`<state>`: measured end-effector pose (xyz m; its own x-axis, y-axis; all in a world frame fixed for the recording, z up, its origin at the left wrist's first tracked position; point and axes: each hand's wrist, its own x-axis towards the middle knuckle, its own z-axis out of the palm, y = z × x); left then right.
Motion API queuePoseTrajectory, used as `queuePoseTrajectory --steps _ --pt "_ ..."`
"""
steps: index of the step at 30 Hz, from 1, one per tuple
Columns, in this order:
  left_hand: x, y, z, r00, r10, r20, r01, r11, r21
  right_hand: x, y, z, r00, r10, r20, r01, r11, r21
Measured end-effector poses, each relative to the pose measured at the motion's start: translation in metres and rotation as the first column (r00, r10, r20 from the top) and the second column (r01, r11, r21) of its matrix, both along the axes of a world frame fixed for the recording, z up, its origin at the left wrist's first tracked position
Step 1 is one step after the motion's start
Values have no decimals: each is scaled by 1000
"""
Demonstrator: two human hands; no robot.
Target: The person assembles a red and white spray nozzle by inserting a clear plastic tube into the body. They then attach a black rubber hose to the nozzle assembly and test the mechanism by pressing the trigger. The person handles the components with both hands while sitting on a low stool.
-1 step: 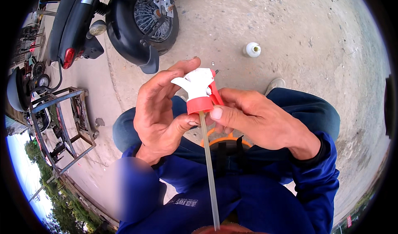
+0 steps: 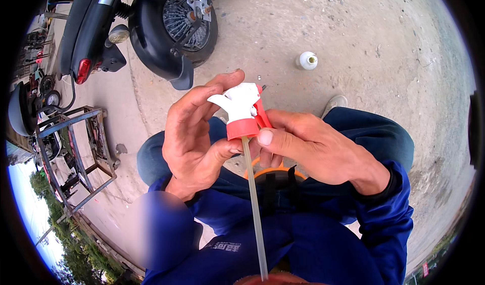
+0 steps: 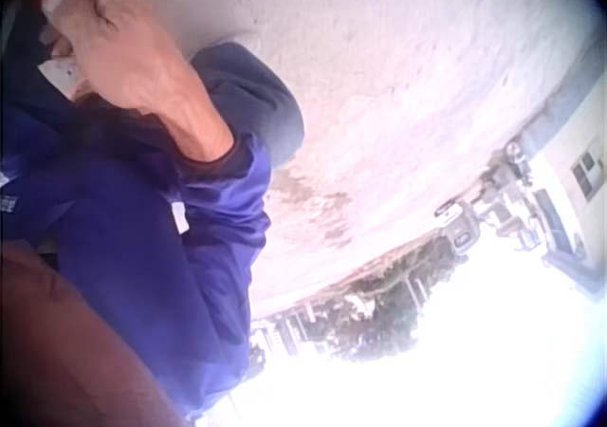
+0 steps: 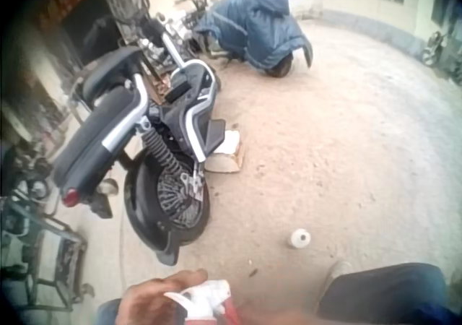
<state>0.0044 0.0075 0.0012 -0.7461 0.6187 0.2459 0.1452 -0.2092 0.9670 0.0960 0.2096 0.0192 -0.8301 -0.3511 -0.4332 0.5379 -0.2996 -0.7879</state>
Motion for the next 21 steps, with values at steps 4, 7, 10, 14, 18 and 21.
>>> queuePoseTrajectory --steps 4,7,10,14,18,21 --pt "-4 -2 4 999 -34 -12 33 999 -26 -3 1 5 1000 7 16 -8 999 36" --pt "-5 -2 -1 989 -73 -127 61 994 -91 1 -11 -1 999 -52 -12 53 997 53" --pt "-3 -1 -3 987 -64 -149 49 994 -99 1 -17 -6 996 -83 -39 84 995 45" --pt "-1 -3 -5 971 -61 -231 20 984 -175 -2 -20 -2 998 -67 -2 67 998 22" --pt "-2 0 -2 955 -96 -279 45 982 -185 -1 -21 -2 996 -82 38 80 995 52" --pt "-1 1 -4 948 -94 -305 43 985 -169 0 -21 -4 993 -110 44 108 993 44"
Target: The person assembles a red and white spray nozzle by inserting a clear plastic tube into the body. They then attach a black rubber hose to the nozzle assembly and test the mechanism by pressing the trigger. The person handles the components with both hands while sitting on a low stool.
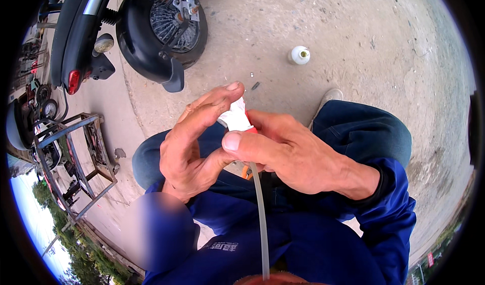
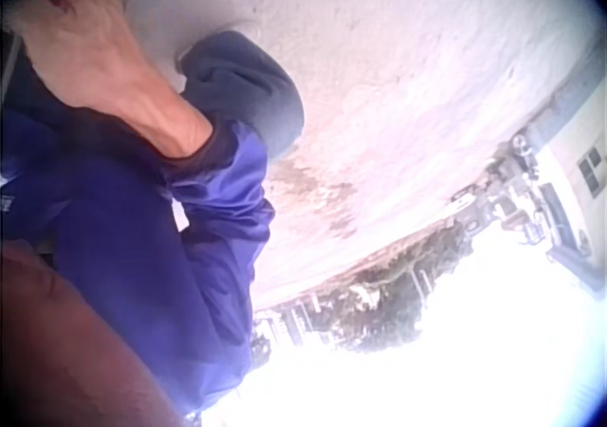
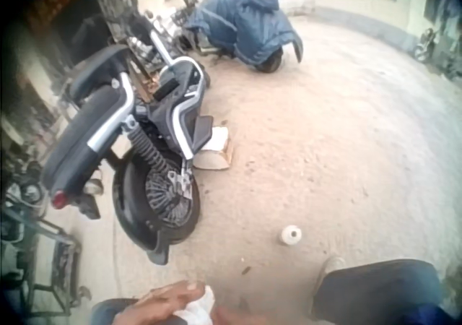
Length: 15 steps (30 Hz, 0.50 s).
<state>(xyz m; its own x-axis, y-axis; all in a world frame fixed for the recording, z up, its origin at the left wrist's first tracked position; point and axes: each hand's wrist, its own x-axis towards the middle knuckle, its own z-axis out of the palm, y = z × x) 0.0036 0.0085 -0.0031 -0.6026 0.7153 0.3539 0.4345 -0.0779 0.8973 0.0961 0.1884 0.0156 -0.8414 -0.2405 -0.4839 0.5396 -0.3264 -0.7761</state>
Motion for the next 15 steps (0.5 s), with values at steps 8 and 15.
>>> queuePoseTrajectory --steps 8,15 --pt "1 1 -1 1000 15 25 -15 1000 21 -2 5 9 999 -44 11 45 997 -66" --pt "1 0 0 1000 6 20 -6 1000 15 0 4 6 998 -53 -23 53 998 -28"
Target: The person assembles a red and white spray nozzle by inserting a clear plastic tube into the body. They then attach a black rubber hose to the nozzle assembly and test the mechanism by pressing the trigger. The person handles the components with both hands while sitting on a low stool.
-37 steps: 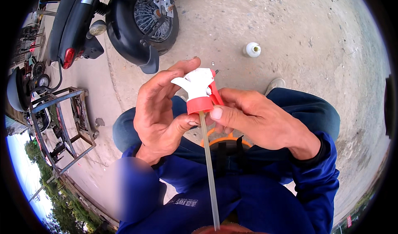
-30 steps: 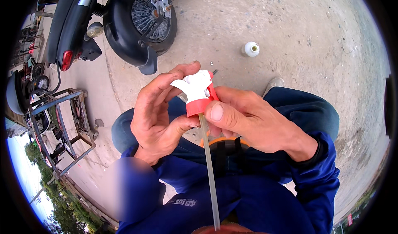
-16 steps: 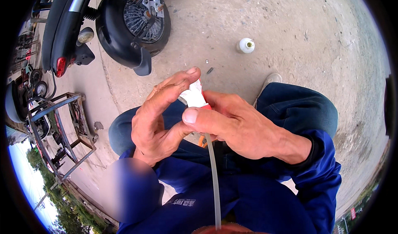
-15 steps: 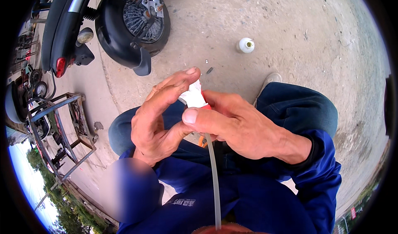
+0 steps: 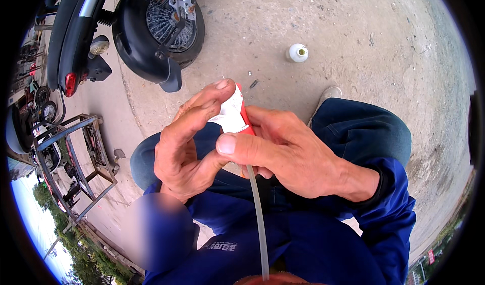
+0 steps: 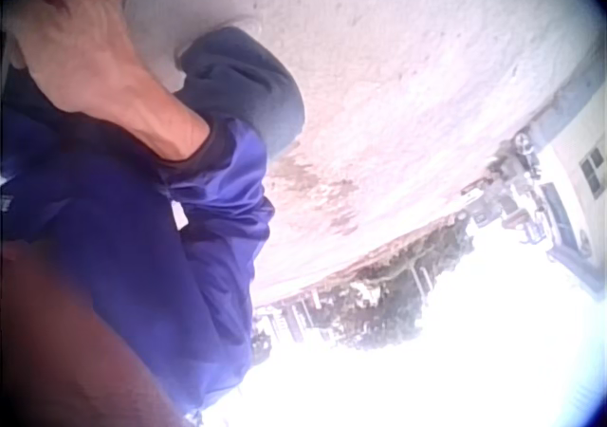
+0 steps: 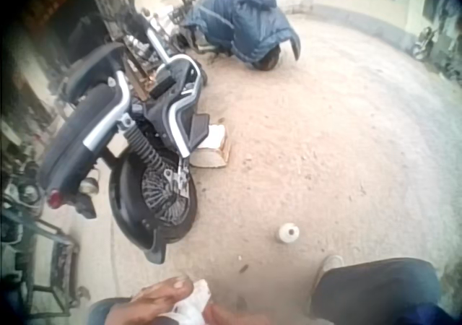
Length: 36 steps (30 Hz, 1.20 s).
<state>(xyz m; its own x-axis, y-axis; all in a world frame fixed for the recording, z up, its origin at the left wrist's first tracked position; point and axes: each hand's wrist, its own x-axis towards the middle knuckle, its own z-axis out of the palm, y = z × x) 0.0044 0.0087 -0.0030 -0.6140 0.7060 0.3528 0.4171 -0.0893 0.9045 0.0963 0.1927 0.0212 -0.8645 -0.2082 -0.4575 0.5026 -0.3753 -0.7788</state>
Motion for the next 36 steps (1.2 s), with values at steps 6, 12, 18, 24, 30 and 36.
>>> queuePoseTrajectory --steps 6,12,18,24,30,36 --pt "2 2 4 998 3 69 -3 1000 -1 4 -14 -10 982 -179 -59 174 982 -77" --pt "-1 -3 -2 999 -30 -14 30 1000 0 4 -6 -12 996 -91 4 91 991 -102" --pt "-2 0 1 1000 -30 -9 30 1000 4 4 -12 -17 981 -169 -95 160 983 -90" --pt "-2 0 6 999 -37 -18 36 998 -45 8 -8 -13 994 -89 -67 89 996 -6" --pt "-8 -2 -7 951 3 309 11 999 -45 -10 7 -22 994 99 44 -96 993 -61" --pt "-30 7 -7 853 179 490 -134 983 -125 -25 16 -37 988 1 153 -1 1000 3"
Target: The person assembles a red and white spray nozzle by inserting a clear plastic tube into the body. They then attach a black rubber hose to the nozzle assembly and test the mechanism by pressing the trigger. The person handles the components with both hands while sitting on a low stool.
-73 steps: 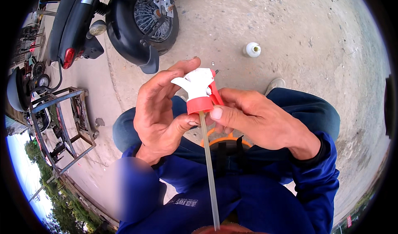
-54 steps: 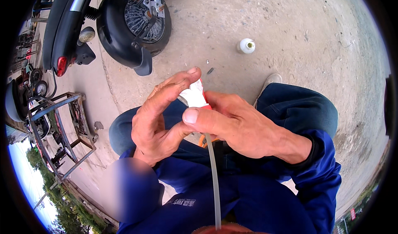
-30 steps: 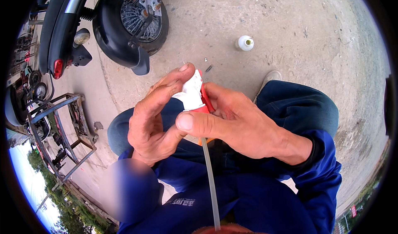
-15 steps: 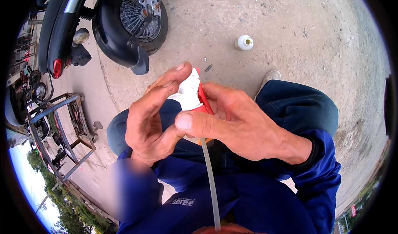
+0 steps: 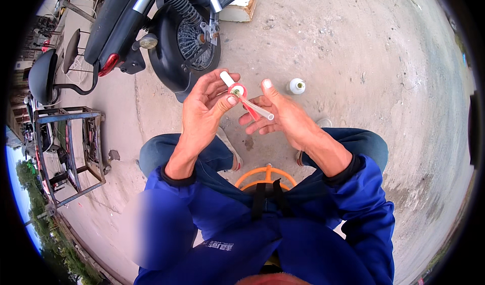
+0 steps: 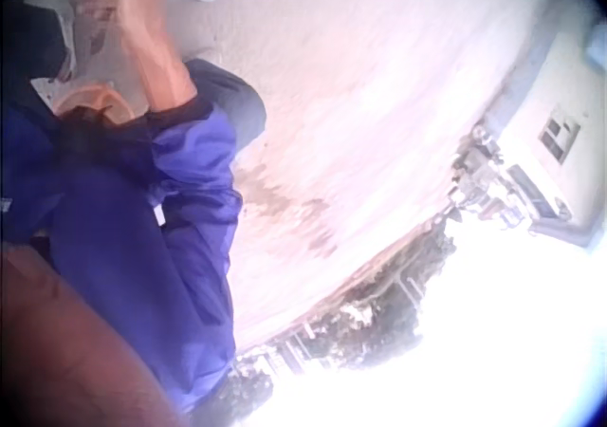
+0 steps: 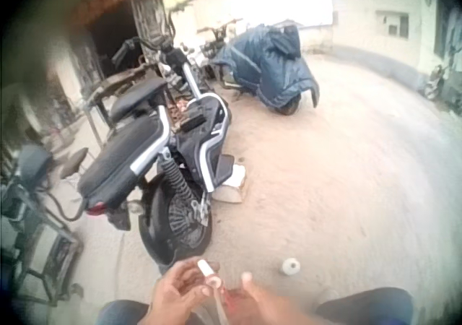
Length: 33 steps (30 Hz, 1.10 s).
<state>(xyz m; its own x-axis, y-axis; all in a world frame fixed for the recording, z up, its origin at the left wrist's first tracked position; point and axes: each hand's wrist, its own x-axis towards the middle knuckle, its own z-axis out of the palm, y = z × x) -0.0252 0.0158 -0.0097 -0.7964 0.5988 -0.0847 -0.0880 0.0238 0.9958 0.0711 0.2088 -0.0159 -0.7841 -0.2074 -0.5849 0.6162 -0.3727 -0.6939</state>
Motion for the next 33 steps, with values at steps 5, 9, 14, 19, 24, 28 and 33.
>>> queuePoseTrajectory --steps 5,9,14,19,24,28,33 --pt "0 -7 -1 998 65 -9 -66 998 -15 9 -13 -10 925 -113 -362 240 914 328" --pt "2 -14 -12 994 70 -81 -77 993 -87 12 -20 7 827 -146 -543 343 896 282" --pt "6 -13 -17 999 -27 -33 22 993 -118 14 -26 2 793 -195 -578 373 904 207" --pt "10 -7 -14 974 -58 217 46 997 61 10 -24 -4 746 -231 -625 453 863 222" --pt "6 -10 -20 946 -73 315 8 979 202 11 -26 -2 676 -221 -703 502 836 220" --pt "5 -9 -20 923 -78 376 -28 963 268 11 -30 0 616 -193 -764 545 805 236" --pt "5 -6 -18 923 -60 379 -45 964 262 10 -27 5 590 -148 -794 571 771 281"
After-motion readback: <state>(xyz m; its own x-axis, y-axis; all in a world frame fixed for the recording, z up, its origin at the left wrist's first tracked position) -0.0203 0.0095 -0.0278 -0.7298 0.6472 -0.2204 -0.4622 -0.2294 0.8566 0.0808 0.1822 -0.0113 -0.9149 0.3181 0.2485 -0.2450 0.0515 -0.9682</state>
